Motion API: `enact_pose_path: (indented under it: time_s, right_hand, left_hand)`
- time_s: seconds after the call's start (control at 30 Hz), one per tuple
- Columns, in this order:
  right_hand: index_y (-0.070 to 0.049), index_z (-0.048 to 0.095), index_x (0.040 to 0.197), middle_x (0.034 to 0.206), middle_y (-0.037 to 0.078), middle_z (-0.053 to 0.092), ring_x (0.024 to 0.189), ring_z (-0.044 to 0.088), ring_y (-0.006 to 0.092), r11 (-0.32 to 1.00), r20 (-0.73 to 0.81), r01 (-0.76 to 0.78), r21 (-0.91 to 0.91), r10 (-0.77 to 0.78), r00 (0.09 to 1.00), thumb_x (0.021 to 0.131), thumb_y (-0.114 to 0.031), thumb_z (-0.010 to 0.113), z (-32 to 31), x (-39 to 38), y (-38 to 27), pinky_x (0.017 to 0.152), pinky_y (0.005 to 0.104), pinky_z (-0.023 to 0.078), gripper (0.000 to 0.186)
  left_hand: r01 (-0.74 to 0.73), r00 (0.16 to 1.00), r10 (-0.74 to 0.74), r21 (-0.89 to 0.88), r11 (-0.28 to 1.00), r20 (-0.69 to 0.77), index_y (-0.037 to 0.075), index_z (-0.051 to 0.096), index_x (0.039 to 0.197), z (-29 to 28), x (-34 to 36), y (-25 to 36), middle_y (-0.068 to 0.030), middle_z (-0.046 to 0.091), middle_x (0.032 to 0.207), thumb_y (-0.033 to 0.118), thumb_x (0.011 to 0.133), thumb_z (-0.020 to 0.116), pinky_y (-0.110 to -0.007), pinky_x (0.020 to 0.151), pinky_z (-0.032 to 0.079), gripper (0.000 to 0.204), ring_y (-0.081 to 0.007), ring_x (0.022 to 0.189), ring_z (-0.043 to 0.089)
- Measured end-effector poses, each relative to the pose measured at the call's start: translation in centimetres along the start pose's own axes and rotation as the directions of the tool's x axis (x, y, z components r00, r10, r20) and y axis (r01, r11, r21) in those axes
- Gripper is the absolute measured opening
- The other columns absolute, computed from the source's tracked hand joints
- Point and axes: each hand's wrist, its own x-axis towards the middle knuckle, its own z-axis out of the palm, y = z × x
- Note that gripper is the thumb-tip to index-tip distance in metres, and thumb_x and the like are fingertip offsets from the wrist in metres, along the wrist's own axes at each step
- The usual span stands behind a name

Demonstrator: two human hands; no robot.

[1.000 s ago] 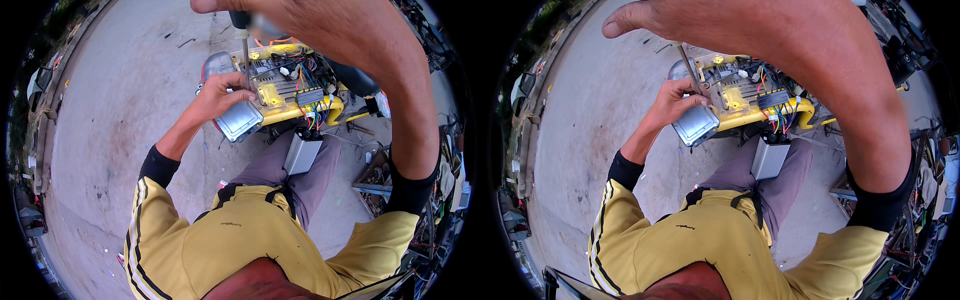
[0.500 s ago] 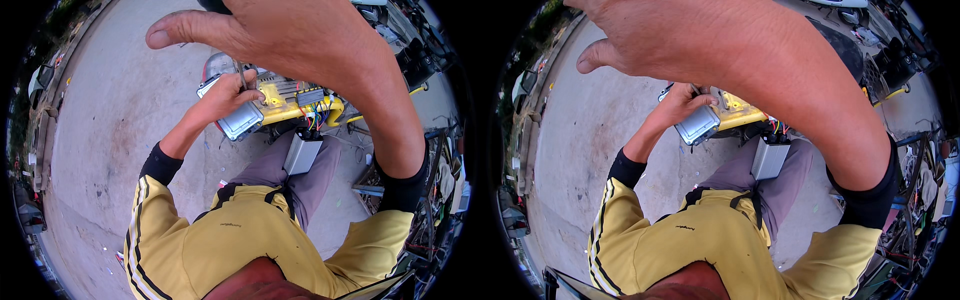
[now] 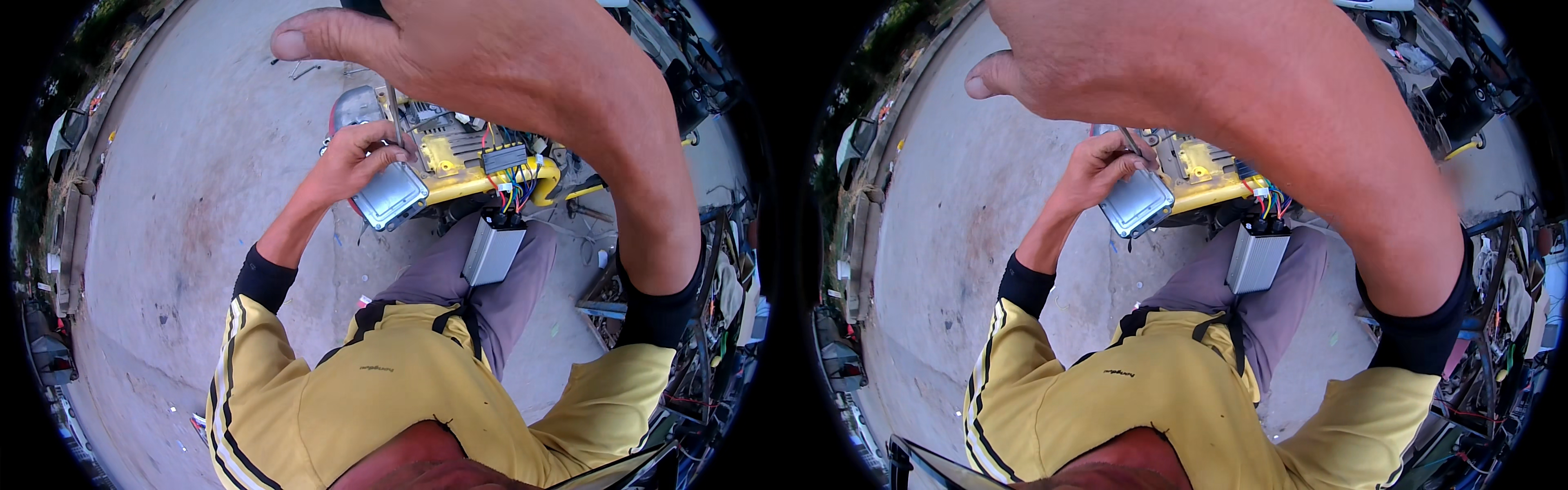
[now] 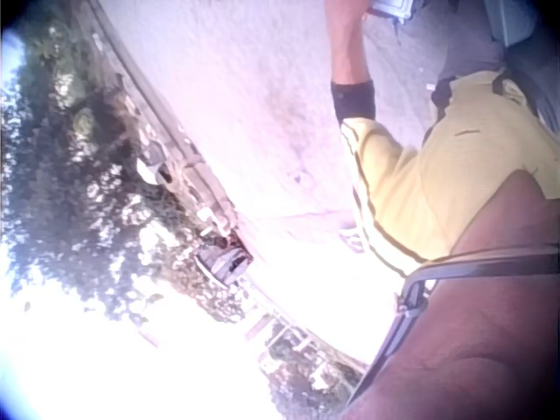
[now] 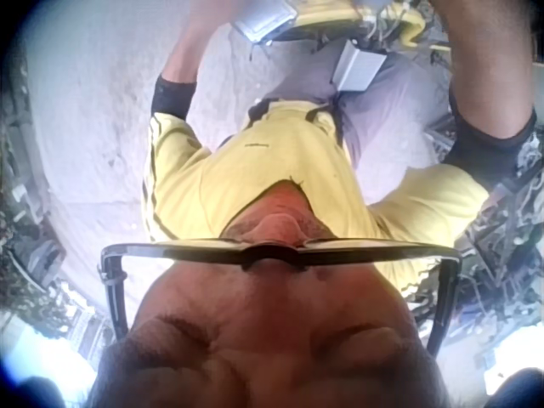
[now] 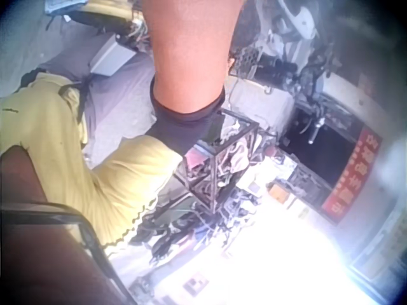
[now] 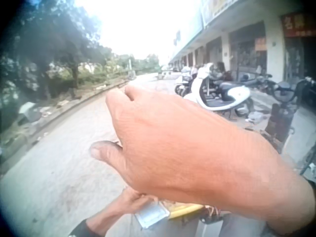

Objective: The person works on the electrical system of a yellow scooter, handling wires and a silver electronic component. They use a screwdriver to secure the component onto the scooter frame.

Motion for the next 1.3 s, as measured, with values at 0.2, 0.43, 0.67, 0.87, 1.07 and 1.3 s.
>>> enact_pose_path:
  time_s: [0.2, 0.43, 0.67, 0.87, 1.07, 1.3]
  right_hand:
    - [0.013, 0.058, 0.112, 0.104, 0.025, 0.061, 0.099, 0.062, 0.0371, 0.990, -0.027, 0.062, 0.127, -0.059, 0.998, 0.100, -0.007, 0.053, 0.2, -0.9, 0.1, 0.093, 0.0438, 0.053, 0.024]
    - [0.012, 0.058, 0.120, 0.107, 0.024, 0.060, 0.098, 0.062, 0.0364, 0.990, -0.205, 0.131, -0.055, -0.140, 0.969, 0.106, -0.015, 0.051, 2.2, -2.8, 1.4, 0.092, 0.0429, 0.052, 0.032]
    - [0.011, 0.059, 0.115, 0.106, 0.022, 0.058, 0.097, 0.062, 0.0335, 0.982, -0.255, -0.076, -0.170, 0.031, 0.967, 0.104, -0.013, 0.057, 3.4, -0.9, 0.7, 0.090, 0.0398, 0.053, 0.027]
    - [0.009, 0.055, 0.117, 0.108, 0.021, 0.056, 0.095, 0.061, 0.0336, 0.989, -0.280, 0.132, -0.062, -0.144, 0.949, 0.099, -0.011, 0.064, 3.3, -2.4, 1.4, 0.089, 0.0409, 0.052, 0.028]
    - [0.007, 0.054, 0.118, 0.110, 0.022, 0.056, 0.092, 0.062, 0.0341, 0.986, -0.125, -0.165, -0.030, 0.160, 0.979, 0.098, -0.009, 0.064, 1.2, -1.7, -0.1, 0.086, 0.0407, 0.053, 0.027]
    - [0.007, 0.053, 0.119, 0.114, 0.023, 0.055, 0.093, 0.063, 0.0369, 0.973, -0.384, 0.220, -0.074, -0.231, 0.894, 0.098, -0.008, 0.063, 5.3, -2.1, 3.4, 0.086, 0.0414, 0.053, 0.028]
  left_hand:
    - [0.015, 0.995, -0.015, 0.005, 1.000, -0.094, 0.000, 0.068, 0.101, 0.0, 0.0, -0.7, -0.0041, 0.072, 0.094, -0.002, 0.093, 0.072, -0.027, 0.075, 0.055, 0.009, -0.0106, 0.085, 0.068]
    - [0.079, 0.996, -0.079, -0.014, 0.997, 0.032, 0.000, 0.069, 0.109, -0.1, -0.1, -0.3, -0.0029, 0.069, 0.092, -0.001, 0.095, 0.071, -0.025, 0.069, 0.053, 0.015, -0.0092, 0.080, 0.066]
    - [0.028, 0.998, -0.026, 0.037, 0.999, -0.049, 0.001, 0.070, 0.110, 0.1, 0.2, -1.3, -0.0031, 0.069, 0.093, 0.000, 0.096, 0.070, -0.025, 0.067, 0.052, 0.015, -0.0085, 0.077, 0.064]
    - [-0.006, 1.000, 0.006, 0.008, 1.000, -0.003, 0.000, 0.070, 0.110, 0.8, 0.5, 0.7, -0.0027, 0.069, 0.093, -0.001, 0.094, 0.070, -0.024, 0.064, 0.050, 0.015, -0.0075, 0.073, 0.062]
    - [0.061, 0.998, -0.061, 0.005, 0.998, -0.013, 0.001, 0.070, 0.110, 0.2, 0.4, -0.8, -0.0022, 0.070, 0.097, 0.000, 0.094, 0.071, -0.024, 0.063, 0.049, 0.016, -0.0069, 0.074, 0.060]
    - [0.049, 0.997, -0.047, 0.044, 0.998, -0.057, 0.001, 0.070, 0.107, 1.0, 0.2, 0.5, -0.0023, 0.070, 0.098, 0.001, 0.094, 0.072, -0.025, 0.065, 0.051, 0.012, -0.0079, 0.075, 0.061]
